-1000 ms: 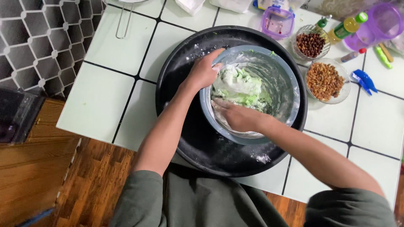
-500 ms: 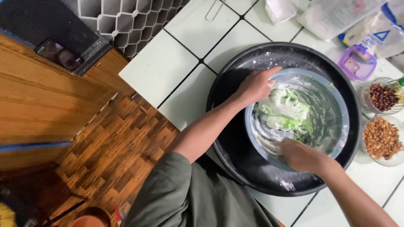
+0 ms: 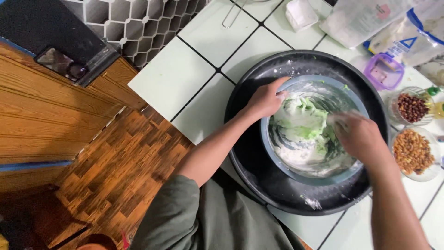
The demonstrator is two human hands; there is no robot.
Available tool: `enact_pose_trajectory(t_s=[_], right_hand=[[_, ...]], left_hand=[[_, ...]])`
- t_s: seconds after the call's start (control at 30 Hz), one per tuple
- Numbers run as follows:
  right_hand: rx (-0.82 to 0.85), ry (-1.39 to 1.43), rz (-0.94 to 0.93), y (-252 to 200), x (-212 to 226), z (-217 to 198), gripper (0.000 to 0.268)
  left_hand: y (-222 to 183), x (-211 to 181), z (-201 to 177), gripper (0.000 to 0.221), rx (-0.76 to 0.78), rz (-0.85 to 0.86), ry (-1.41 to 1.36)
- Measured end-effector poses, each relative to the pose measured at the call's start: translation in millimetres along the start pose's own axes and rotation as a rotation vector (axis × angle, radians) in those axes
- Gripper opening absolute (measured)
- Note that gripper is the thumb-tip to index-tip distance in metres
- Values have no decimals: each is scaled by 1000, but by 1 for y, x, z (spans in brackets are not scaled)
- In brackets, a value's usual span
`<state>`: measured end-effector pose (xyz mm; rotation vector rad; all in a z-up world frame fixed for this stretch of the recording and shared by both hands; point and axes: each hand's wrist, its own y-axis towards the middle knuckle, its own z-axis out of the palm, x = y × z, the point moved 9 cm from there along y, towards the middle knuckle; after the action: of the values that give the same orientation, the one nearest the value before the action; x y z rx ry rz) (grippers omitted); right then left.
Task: Kneading and folding green dough in a bowl on a production table
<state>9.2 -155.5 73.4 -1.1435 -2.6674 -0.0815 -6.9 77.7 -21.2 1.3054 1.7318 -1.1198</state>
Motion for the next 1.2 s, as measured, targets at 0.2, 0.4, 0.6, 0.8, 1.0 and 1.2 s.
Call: enact_pose_trajectory(t_s=[0.2,0.4,0.6,0.8,1.0,1.2], right_hand=[[86,-134,30,24,32,87,118],[96,-190,-6,21,1,132,68],[279,-14,302,8,11,69,65],[375,58,147,-11,79,-23,84],[512,-45,90,18,87,37,102],[96,-399,-110,43,77,115,67]], left_hand=[[17,27,8,45,-186,38,-71],[-1,26,-5,43,-261,31,-116],[-12,17,-8,45,-211,-35,-116],[-19,11,-13,44,-210,-74,-133],[-15,15,-11,45,-238,-8,-100],[-13,18,-13,44,-299,7,-115]])
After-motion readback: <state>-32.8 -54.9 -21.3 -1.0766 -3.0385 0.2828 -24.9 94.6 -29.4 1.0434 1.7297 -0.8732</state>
